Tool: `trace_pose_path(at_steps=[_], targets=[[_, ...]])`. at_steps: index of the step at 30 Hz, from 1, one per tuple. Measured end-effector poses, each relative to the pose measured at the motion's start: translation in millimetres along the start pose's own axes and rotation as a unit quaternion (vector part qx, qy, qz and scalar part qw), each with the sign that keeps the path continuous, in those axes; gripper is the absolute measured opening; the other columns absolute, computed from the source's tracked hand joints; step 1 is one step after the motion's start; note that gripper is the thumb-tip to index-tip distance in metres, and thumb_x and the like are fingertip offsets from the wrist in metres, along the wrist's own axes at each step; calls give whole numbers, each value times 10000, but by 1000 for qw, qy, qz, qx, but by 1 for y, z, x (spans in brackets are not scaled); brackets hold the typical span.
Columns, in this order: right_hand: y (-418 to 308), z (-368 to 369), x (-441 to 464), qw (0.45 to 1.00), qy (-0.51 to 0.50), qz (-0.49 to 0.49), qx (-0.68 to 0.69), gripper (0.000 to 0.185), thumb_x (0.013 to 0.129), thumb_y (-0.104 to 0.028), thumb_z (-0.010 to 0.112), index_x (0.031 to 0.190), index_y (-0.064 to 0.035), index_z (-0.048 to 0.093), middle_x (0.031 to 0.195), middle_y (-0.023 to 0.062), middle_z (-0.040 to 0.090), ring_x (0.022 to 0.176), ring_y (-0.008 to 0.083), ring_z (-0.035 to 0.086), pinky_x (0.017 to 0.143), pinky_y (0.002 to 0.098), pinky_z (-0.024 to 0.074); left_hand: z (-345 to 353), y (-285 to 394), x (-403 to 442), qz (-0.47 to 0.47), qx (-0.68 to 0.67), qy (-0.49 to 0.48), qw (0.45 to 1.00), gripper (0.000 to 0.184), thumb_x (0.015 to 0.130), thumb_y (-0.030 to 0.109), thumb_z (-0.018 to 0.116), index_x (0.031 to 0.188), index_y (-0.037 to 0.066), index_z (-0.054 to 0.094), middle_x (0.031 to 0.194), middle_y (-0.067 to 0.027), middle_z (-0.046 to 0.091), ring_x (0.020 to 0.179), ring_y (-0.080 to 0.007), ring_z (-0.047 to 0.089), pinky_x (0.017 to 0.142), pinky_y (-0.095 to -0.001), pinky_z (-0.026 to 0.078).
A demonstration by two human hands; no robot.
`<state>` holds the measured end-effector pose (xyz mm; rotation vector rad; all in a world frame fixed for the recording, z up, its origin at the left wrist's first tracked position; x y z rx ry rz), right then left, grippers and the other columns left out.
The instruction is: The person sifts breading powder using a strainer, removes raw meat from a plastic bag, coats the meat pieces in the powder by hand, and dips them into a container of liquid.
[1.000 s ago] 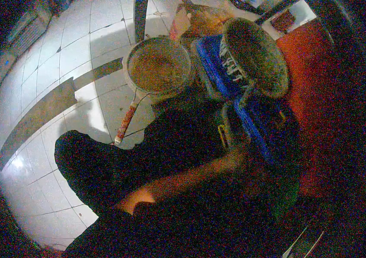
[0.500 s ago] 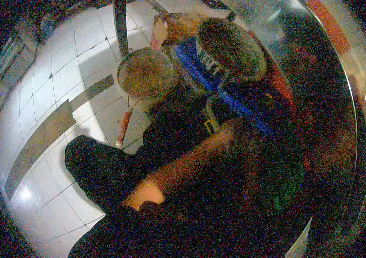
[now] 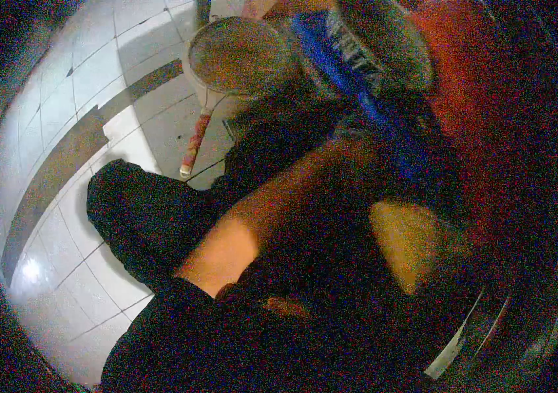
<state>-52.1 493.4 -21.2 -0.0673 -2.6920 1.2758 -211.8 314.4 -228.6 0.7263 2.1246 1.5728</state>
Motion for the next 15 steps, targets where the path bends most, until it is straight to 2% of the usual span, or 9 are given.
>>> trace_pose_path(at_steps=[3,6,9,11,15], targets=[[-14,-6,-4,1000,-6,-5,-6,377,915,-266,489,1192,-11,500,1087,113,538,871,243,555,759,363,502,0,-20,-14,-31,-8,-12,999,429,944,392,355,1162,62,522,1097,-153,593,990,-302,570,844,-445,466],[-16,-6,-7,1000,-4,0,-1,378,918,-269,487,1197,-14,499,1098,112,536,884,243,555,769,366,501,6,-38,-32,-29,-138,40,989,440,949,404,347,1170,62,516,1107,-153,591,998,-303,567,848,-445,464],[-19,-7,-10,1000,-7,8,13,379,921,-273,485,1201,-17,497,1108,112,534,897,243,554,778,368,500,30,-53,-61,15,-425,88,901,452,955,416,339,1177,62,510,1117,-154,588,1007,-303,565,852,-444,462],[-19,-7,-10,1000,-10,9,19,380,923,-275,484,1204,-18,497,1115,111,533,905,242,554,784,370,500,55,-60,-64,36,-552,93,828,459,958,424,334,1182,62,506,1124,-155,587,1013,-303,563,855,-444,461],[-22,-3,-4,999,-20,2,39,382,927,-280,481,1209,-22,495,1130,110,531,922,242,554,796,373,499,69,-64,-48,70,-625,99,772,474,965,440,323,1192,62,499,1138,-156,583,1025,-304,560,860,-443,458]])
Point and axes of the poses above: each hand's wrist, its own x-axis towards the middle knuckle, its own z-axis out of the palm, y = z × x, the point moved 8 cm from there along x, towards the middle knuckle
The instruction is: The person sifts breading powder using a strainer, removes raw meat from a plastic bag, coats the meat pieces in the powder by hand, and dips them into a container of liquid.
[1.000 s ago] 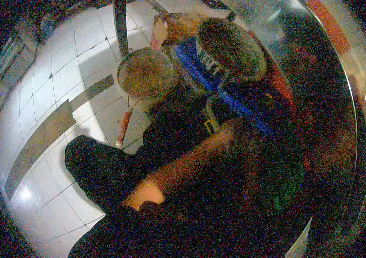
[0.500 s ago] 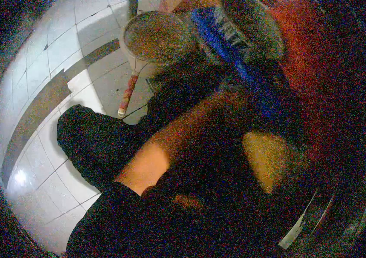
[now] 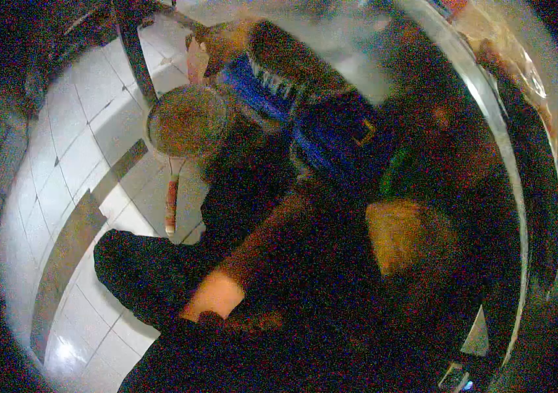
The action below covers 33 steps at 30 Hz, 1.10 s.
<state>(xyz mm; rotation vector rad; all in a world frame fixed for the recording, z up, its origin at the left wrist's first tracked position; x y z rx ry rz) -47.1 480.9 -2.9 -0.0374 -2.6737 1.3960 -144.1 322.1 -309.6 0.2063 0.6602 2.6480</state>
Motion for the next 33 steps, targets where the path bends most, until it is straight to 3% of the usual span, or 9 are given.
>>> trace_pose_path(at_steps=[11,13,16,21,25,27,28,31,33], targets=[[-13,16,-1,1000,-20,1,22,387,939,-292,474,1225,-32,490,1169,107,524,968,241,552,830,382,495,56,114,-45,34,279,38,959,458,973,355,384,1336,78,416,1158,-150,579,1093,-273,537,956,-413,430],[-13,23,-2,999,-27,6,29,388,941,-295,473,1228,-34,489,1176,107,523,977,241,552,837,384,495,94,142,-62,79,502,-35,861,465,968,322,407,1365,81,395,1216,-151,571,1148,-260,524,974,-403,425],[-20,45,-2,998,-48,21,45,389,944,-298,471,1232,-37,487,1187,106,521,989,241,552,846,386,494,111,150,-97,-184,733,-84,650,416,966,258,422,1338,74,436,1295,-127,538,1225,-221,479,1008,-367,396],[-51,97,-43,982,-108,80,131,392,949,-304,468,1239,-42,485,1205,105,519,1010,240,551,861,390,493,93,165,-205,-23,249,19,968,360,909,149,484,1248,28,508,1230,-114,564,1159,-251,521,1034,-344,385],[-123,122,-96,954,-173,88,230,393,953,-308,465,1245,-45,483,1219,104,516,1027,240,551,874,394,491,155,256,-276,-132,204,219,945,381,904,139,525,1269,34,488,1206,-121,573,1120,-244,546,1004,-356,418],[-138,135,-123,875,-191,249,369,394,955,-311,464,1248,-47,482,1227,103,515,1036,240,550,880,395,491,131,266,-308,-147,16,317,937,372,913,136,529,1267,30,492,1200,-128,579,1059,-242,581,937,-389,470],[-130,146,-153,730,-140,477,469,382,952,-308,473,1231,-47,491,1233,96,507,1036,235,547,896,411,483,196,317,-300,-107,243,244,933,389,897,118,567,1268,29,492,1187,-131,587,1006,-241,606,869,-390,509],[-209,130,-154,784,-90,300,536,292,908,-265,563,1114,-58,560,1122,68,573,986,209,569,866,405,492,303,362,-295,-156,392,169,891,444,852,109,635,1267,27,501,1181,-114,591,1012,-234,604,853,-355,514],[-229,140,-190,652,-79,479,582,305,877,-232,610,1140,-88,558,1096,55,590,959,212,597,853,385,507,375,371,-291,-152,655,50,739,425,853,140,645,1238,7,524,1161,-119,596,1021,-207,594,868,-338,506]])
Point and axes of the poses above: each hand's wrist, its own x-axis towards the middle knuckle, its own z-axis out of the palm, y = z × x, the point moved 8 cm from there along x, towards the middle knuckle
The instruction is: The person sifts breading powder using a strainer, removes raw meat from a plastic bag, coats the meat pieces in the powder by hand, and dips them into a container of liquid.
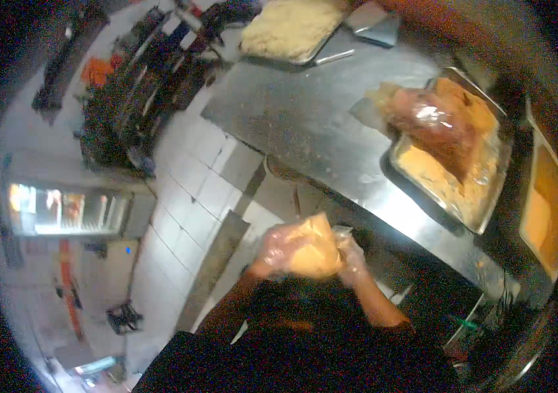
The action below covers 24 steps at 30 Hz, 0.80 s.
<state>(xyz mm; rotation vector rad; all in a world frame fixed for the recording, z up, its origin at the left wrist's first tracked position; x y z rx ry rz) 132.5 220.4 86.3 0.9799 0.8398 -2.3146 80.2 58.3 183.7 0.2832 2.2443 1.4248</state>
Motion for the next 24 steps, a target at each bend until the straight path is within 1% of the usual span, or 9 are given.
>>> trace_pose_path(at_steps=[2,4,8,9,10,12,13,16,24], targets=[[2,30,-41,991,-48,26,119,321,875,-193,606,1172,-95,537,1116,66,592,988,216,596,864,394,511,-12,71,-19,32,-310,52,949,444,897,251,587,1245,-14,508,1219,-143,564,1068,-225,574,918,-367,483],[-24,62,-104,990,-42,-19,135,315,885,-183,587,1182,-97,529,1124,70,591,1001,220,595,869,394,513,-14,99,-35,-44,-253,3,966,497,910,326,551,1248,-35,493,1228,-157,557,1080,-265,571,948,-388,465],[-58,62,-179,982,-40,-168,81,291,905,-160,542,1187,-93,521,1128,72,589,1020,230,592,875,389,517,-13,224,-62,151,-292,-4,944,465,844,288,635,1238,65,524,1090,-124,620,961,-266,627,818,-377,527],[-76,69,-193,960,-47,-275,-13,298,911,-154,537,1203,-98,509,1136,75,571,1021,226,578,844,382,523,-31,258,-66,277,26,50,959,464,826,256,646,1244,95,522,1049,-120,623,889,-276,635,719,-376,529],[-91,76,-212,919,-36,-380,-96,306,917,-147,532,1218,-103,497,1145,78,552,1022,222,563,813,375,529,-18,284,-77,390,335,121,849,473,808,224,657,1249,125,520,1008,-116,626,817,-286,643,620,-375,532],[-71,36,-218,962,62,-239,113,289,901,-151,542,1185,-101,528,1088,53,591,959,198,591,811,324,517,2,314,-88,455,339,145,811,400,775,174,668,1154,119,555,902,-114,608,693,-318,613,505,-397,483],[-83,8,-223,922,162,-336,-101,273,879,-157,587,1142,-91,558,1052,47,601,908,165,586,759,291,511,11,324,-81,454,334,101,820,346,773,156,654,1101,107,555,882,-117,598,682,-315,606,514,-403,483],[-135,-4,-276,840,131,-523,-66,304,812,-117,660,1102,-59,589,1001,26,638,841,124,589,730,263,507,38,363,-76,507,318,68,798,276,721,103,634,979,79,537,830,-118,570,643,-318,583,517,-420,478],[-271,-237,-392,584,583,-516,-230,272,850,-183,582,1076,-33,585,945,104,629,806,213,585,720,317,483,154,438,-33,648,320,49,690,400,662,108,651,1053,82,571,814,-106,611,600,-262,594,502,-363,474]])
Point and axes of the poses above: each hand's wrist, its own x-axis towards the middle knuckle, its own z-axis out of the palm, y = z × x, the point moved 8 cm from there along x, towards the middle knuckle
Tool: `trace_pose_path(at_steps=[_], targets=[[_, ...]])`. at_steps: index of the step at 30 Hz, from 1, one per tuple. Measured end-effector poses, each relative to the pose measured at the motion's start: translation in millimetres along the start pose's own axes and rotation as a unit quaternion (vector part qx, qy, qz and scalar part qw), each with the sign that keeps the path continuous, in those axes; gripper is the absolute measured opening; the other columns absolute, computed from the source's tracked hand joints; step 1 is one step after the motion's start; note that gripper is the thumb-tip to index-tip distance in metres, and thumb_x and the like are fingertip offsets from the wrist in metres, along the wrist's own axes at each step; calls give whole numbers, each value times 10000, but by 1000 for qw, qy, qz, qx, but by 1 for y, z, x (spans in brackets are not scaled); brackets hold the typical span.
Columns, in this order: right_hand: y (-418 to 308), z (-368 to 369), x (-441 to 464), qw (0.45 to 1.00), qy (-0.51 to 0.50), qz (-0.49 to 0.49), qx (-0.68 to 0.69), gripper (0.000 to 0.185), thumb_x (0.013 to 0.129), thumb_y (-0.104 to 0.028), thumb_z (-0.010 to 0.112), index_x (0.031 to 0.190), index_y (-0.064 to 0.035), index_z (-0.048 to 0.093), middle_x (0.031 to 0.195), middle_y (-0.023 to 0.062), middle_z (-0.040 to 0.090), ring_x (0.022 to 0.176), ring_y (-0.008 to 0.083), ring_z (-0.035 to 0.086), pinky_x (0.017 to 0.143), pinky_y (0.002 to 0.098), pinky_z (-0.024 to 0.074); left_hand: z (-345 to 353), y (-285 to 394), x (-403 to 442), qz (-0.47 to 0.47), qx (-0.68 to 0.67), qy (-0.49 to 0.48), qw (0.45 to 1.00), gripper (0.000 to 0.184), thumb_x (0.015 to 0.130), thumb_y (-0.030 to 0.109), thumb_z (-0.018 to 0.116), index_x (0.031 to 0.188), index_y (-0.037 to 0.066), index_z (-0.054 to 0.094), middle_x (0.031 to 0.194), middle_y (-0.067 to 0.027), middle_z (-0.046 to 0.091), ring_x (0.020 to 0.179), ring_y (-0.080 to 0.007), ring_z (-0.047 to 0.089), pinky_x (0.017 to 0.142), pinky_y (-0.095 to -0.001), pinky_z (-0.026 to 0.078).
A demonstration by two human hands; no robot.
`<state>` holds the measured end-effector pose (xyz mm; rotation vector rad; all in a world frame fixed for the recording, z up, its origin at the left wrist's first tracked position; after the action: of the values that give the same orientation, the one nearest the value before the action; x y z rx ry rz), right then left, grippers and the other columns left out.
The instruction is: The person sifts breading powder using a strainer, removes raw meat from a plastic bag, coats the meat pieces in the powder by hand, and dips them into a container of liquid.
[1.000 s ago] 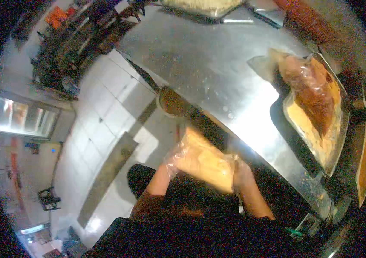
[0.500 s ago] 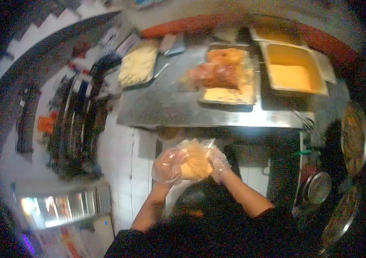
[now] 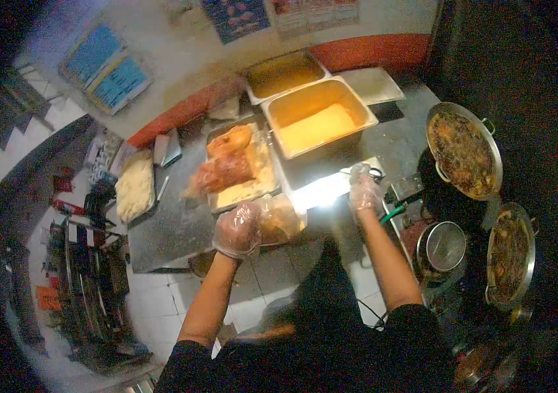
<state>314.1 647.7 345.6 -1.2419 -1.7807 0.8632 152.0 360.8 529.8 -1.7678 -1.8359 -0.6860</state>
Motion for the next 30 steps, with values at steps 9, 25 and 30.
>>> trace_pose_path(at_steps=[9,25,30], targets=[[25,36,76,864,-323,-156,-354,165,768,-193,544,818,-73,646,790,171,623,727,320,617,646,430,485,153,-39,61,-26,-85,-99,991,392,676,73,641,1060,111,570,849,-133,624,638,-284,609,539,-388,496],[102,26,83,759,-534,-85,-362,415,816,-422,557,1097,-119,597,973,190,642,909,359,609,846,442,465,200,-62,114,-85,-59,-140,985,138,675,134,674,786,100,599,697,-92,565,693,-293,591,609,-412,471],[36,-40,94,795,-528,-17,-299,437,704,-375,660,1041,-99,622,1004,202,630,932,340,606,817,422,473,193,-68,127,-87,-79,-152,981,144,704,161,678,797,88,595,759,-102,568,742,-311,575,677,-429,465]])
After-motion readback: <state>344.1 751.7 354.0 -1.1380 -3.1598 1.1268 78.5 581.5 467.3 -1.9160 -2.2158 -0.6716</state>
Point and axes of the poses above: each hand's wrist, its own x-axis towards the middle knuckle, its own z-axis out of the palm, y = z × x, the point moved 8 cm from there along x, towards the middle knuckle
